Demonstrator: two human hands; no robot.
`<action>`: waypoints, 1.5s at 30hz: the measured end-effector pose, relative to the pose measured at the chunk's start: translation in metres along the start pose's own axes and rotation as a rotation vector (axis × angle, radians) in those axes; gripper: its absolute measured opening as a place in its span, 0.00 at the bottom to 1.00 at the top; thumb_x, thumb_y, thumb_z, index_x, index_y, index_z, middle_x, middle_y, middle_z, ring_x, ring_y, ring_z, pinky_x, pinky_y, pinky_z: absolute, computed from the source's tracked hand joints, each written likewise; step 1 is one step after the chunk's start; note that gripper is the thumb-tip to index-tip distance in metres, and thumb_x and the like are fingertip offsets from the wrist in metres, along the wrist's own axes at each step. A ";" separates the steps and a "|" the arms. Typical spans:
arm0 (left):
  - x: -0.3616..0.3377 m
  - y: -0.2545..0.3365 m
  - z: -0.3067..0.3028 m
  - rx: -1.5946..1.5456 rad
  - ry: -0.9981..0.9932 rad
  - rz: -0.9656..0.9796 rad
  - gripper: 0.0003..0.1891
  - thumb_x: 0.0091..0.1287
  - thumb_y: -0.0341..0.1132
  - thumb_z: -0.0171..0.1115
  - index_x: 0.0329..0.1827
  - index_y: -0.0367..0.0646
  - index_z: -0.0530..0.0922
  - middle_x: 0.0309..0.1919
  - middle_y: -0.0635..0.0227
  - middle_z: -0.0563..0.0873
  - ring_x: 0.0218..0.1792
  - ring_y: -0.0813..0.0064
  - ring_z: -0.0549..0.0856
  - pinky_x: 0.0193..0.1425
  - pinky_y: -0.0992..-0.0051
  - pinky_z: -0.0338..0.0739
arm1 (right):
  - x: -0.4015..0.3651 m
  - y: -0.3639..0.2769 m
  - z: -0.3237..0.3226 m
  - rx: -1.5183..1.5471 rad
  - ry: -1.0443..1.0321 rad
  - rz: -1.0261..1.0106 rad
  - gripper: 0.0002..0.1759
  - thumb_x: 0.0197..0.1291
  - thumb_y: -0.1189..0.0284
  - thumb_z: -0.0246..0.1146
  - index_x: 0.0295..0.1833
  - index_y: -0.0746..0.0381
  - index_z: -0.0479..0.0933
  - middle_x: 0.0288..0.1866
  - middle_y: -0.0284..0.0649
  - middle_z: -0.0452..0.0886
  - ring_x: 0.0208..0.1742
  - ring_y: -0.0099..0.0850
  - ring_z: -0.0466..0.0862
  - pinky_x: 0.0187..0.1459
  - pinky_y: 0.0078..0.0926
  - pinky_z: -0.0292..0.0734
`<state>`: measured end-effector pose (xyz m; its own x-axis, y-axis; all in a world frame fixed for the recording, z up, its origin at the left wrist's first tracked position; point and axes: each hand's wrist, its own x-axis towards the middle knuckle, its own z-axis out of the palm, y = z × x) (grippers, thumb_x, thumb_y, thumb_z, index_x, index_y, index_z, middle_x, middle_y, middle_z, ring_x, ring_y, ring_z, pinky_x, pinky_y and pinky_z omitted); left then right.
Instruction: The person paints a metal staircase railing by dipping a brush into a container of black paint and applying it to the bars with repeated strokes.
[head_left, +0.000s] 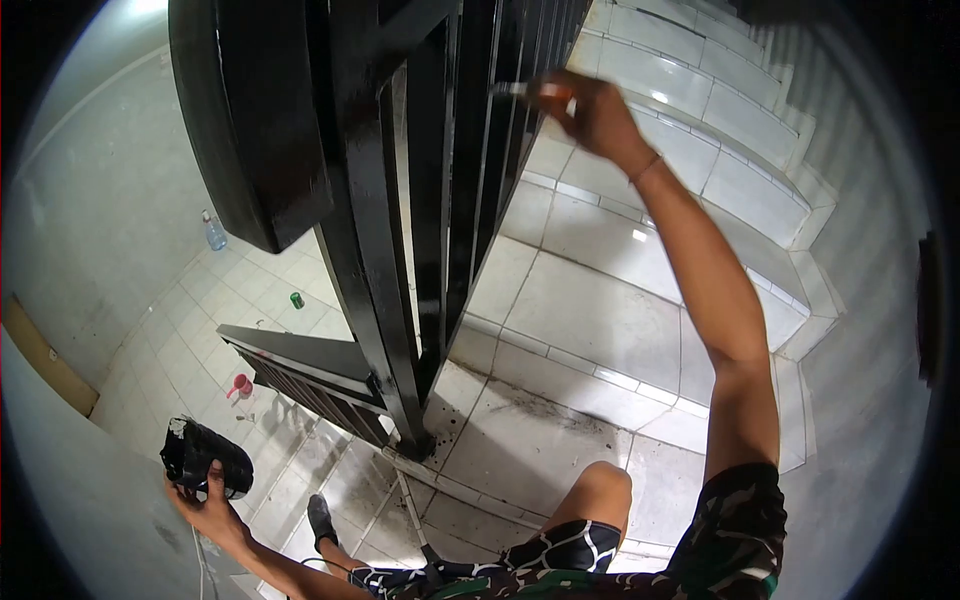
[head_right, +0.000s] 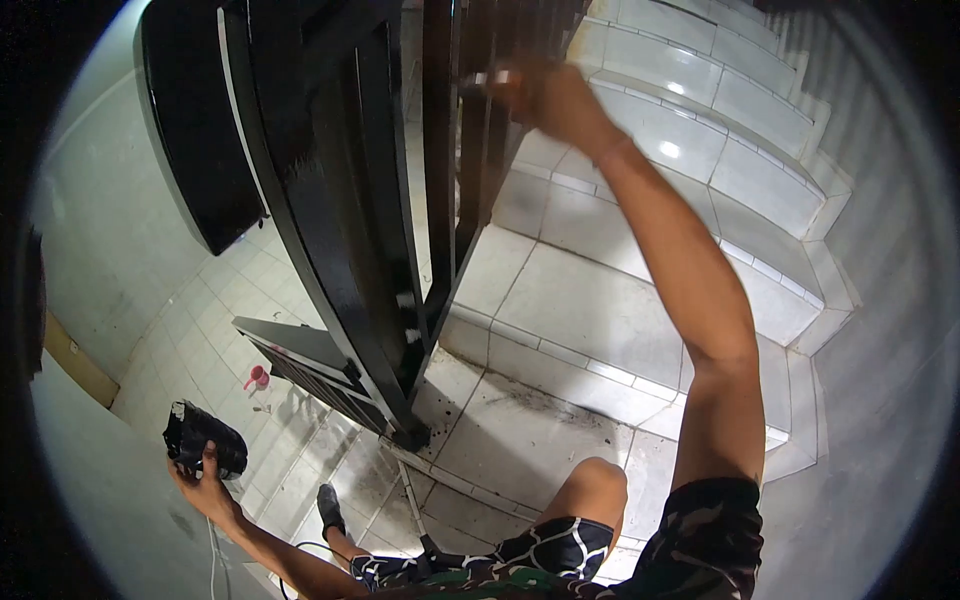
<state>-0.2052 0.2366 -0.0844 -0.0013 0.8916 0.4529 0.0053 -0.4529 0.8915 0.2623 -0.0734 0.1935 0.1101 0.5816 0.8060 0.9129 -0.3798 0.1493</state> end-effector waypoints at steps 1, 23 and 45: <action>-0.001 0.001 0.001 0.026 0.012 0.017 0.34 0.52 0.32 0.74 0.61 0.34 0.68 0.51 0.60 0.78 0.51 0.69 0.76 0.61 0.71 0.67 | 0.022 0.010 -0.010 -0.106 0.069 -0.082 0.12 0.57 0.69 0.66 0.46 0.57 0.78 0.41 0.40 0.83 0.36 0.35 0.85 0.40 0.27 0.81; -0.006 -0.003 0.009 0.066 0.045 0.017 0.37 0.51 0.31 0.73 0.64 0.35 0.66 0.54 0.59 0.77 0.53 0.67 0.75 0.62 0.70 0.66 | 0.054 0.004 -0.022 -0.723 0.246 -0.625 0.11 0.54 0.68 0.66 0.44 0.53 0.81 0.41 0.29 0.80 0.37 0.24 0.80 0.39 0.23 0.81; -0.007 -0.001 0.018 0.076 0.008 0.012 0.39 0.50 0.32 0.74 0.65 0.33 0.64 0.55 0.55 0.76 0.54 0.65 0.75 0.64 0.69 0.64 | 0.053 0.021 -0.014 -0.826 0.217 -0.493 0.22 0.50 0.69 0.67 0.53 0.53 0.74 0.49 0.27 0.73 0.41 0.22 0.78 0.42 0.21 0.79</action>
<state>-0.1868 0.2303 -0.0883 -0.0085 0.8858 0.4639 0.0812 -0.4618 0.8833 0.2819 -0.0605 0.2479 -0.3593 0.6965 0.6212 0.2665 -0.5613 0.7835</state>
